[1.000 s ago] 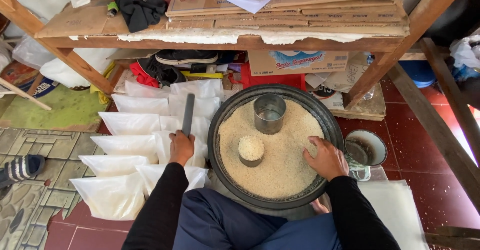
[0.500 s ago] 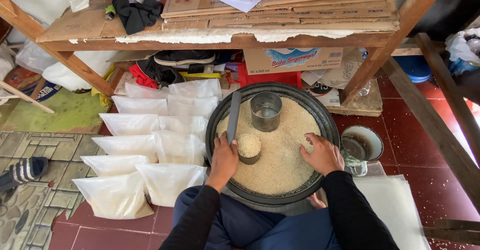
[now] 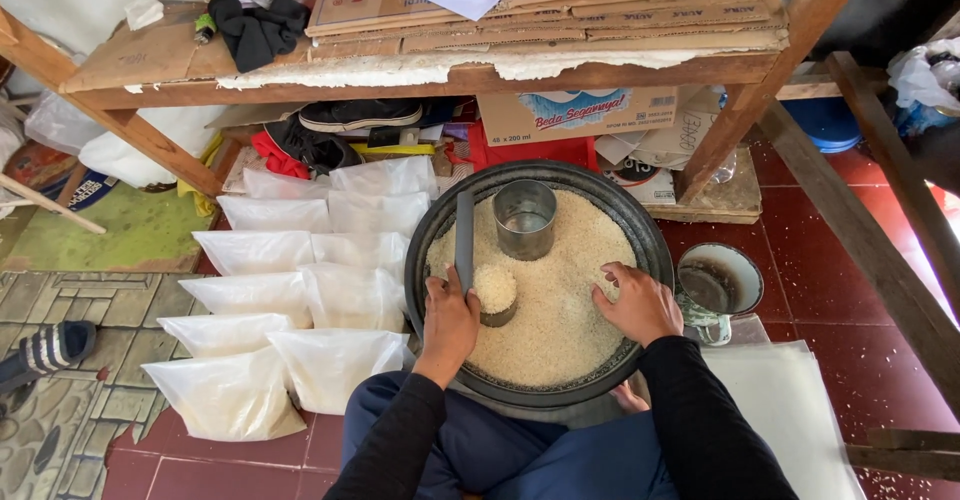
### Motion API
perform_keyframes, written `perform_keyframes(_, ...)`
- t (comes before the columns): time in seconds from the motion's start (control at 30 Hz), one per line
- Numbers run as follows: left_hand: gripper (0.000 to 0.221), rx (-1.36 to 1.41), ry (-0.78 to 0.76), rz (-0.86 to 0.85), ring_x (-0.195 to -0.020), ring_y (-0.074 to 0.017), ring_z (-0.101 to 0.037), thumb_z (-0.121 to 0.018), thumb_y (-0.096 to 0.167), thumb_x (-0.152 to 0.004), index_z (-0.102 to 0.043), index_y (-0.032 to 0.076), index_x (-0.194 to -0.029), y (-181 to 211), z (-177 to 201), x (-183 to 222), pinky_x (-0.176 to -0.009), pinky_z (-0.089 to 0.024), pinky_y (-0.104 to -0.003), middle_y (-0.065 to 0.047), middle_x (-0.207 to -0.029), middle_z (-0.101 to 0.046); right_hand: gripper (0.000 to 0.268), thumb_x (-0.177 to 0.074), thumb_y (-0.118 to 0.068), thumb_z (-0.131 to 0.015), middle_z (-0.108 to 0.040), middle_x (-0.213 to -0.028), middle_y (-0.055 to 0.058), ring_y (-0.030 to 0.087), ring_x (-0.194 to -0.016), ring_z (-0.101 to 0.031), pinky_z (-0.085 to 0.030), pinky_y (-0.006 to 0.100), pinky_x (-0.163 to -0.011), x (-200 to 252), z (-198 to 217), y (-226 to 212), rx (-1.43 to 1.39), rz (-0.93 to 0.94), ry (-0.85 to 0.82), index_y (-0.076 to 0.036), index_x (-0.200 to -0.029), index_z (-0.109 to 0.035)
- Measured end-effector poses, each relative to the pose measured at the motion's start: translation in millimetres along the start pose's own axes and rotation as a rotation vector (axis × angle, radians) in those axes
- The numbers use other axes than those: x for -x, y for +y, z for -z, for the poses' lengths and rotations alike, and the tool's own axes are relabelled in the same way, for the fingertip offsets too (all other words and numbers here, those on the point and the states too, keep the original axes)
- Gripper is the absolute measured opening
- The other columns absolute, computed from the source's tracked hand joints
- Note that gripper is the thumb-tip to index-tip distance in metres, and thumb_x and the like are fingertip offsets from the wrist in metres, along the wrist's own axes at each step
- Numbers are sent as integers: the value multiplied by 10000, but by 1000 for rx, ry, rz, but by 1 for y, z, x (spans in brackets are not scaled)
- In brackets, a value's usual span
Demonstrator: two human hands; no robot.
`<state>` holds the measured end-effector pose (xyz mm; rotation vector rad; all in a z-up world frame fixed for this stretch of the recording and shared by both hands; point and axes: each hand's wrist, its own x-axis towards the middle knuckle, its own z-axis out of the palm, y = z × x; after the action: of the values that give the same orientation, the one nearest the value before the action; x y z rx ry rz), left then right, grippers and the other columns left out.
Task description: A person is sitting on the floor, scooping rice from a large black basin into small plastic bags using a metal cup, then setting the filled bags aside.
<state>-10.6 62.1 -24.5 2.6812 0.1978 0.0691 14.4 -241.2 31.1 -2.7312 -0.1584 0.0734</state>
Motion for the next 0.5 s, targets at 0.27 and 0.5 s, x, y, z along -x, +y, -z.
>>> perform_keyframes(0.27,618,-16,-73,-54,-943,-410,-662,-424,280,-1046,-340,-99,-1527,24,6,18,-628,-633,-416,-254,-1205,-449,344,-919,-429,-620,-791,-1057,62,256,-1049,-758,-616,459,-858,-4,-9,8,-10,18,6,-186,-1153,-684)
perform_keyframes(0.5,602,-76,-155,-36,-977,-422,-697,-372,268,-1066,-327,-147,-1500,51,-1,30,-633,-661,-428,-361,-1356,-398,339,-921,-432,-614,-791,-1055,53,237,-1042,-759,-614,436,-860,-2,-7,6,-6,11,9,-188,-1137,-706)
